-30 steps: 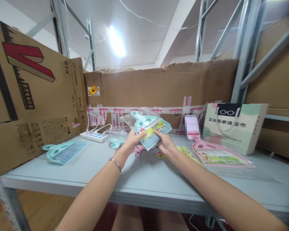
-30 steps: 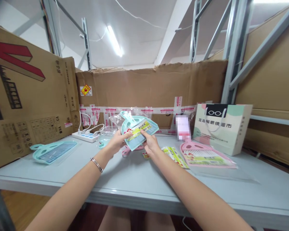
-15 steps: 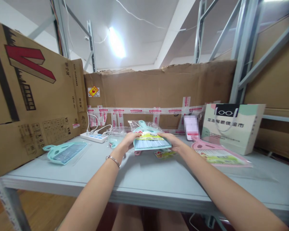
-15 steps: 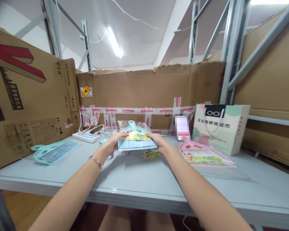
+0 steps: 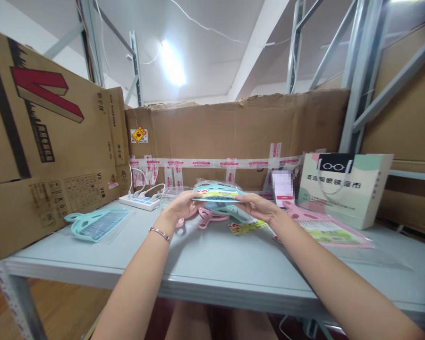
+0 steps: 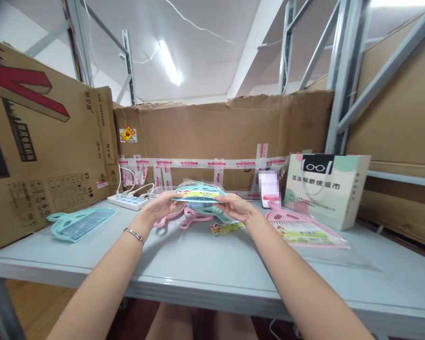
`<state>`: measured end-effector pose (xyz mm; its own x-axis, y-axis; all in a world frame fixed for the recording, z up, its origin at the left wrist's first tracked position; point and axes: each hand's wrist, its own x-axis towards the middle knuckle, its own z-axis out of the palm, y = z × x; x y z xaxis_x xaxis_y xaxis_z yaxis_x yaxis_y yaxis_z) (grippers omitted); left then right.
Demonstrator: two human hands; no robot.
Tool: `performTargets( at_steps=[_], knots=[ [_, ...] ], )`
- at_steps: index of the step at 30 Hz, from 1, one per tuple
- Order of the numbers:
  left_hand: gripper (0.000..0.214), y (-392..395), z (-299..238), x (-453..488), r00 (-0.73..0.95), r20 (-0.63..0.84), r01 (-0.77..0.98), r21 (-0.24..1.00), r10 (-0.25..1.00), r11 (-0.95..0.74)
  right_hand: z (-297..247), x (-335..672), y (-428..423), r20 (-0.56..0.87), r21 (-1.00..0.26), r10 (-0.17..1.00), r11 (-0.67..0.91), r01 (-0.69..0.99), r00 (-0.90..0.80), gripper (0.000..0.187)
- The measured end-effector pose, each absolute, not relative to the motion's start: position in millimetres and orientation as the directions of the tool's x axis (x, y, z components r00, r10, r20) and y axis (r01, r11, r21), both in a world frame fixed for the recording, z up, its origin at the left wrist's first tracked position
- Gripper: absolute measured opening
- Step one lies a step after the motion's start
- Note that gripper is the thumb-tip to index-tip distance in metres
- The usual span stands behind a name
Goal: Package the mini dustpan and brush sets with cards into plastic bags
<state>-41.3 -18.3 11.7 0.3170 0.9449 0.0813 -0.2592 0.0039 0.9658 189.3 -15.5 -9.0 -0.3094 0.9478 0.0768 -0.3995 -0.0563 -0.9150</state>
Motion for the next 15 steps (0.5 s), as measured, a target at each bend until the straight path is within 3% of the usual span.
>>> performTargets(
  at_steps=[7, 12, 15],
  knots=[
    [0.014, -12, 3, -32, -0.023, -0.006, -0.209, 0.978, 1.000, 0.001, -19, 177, -4, 0.001, -0.920, 0.991, -0.052, -0.390, -0.133, 0.010],
    [0.013, -13, 5, -35, 0.255, 0.068, -0.307, 0.952, 0.965, 0.014, -19, 174, -4, -0.036, -0.925, 0.994, 0.007, -0.380, 0.105, 0.006],
    [0.015, -14, 6, -35, 0.216, 0.073, -0.296, 0.955, 0.974, -0.006, -17, 174, -7, -0.020, -0.958, 0.984, 0.032, -0.286, 0.178, 0.016]
  ],
)
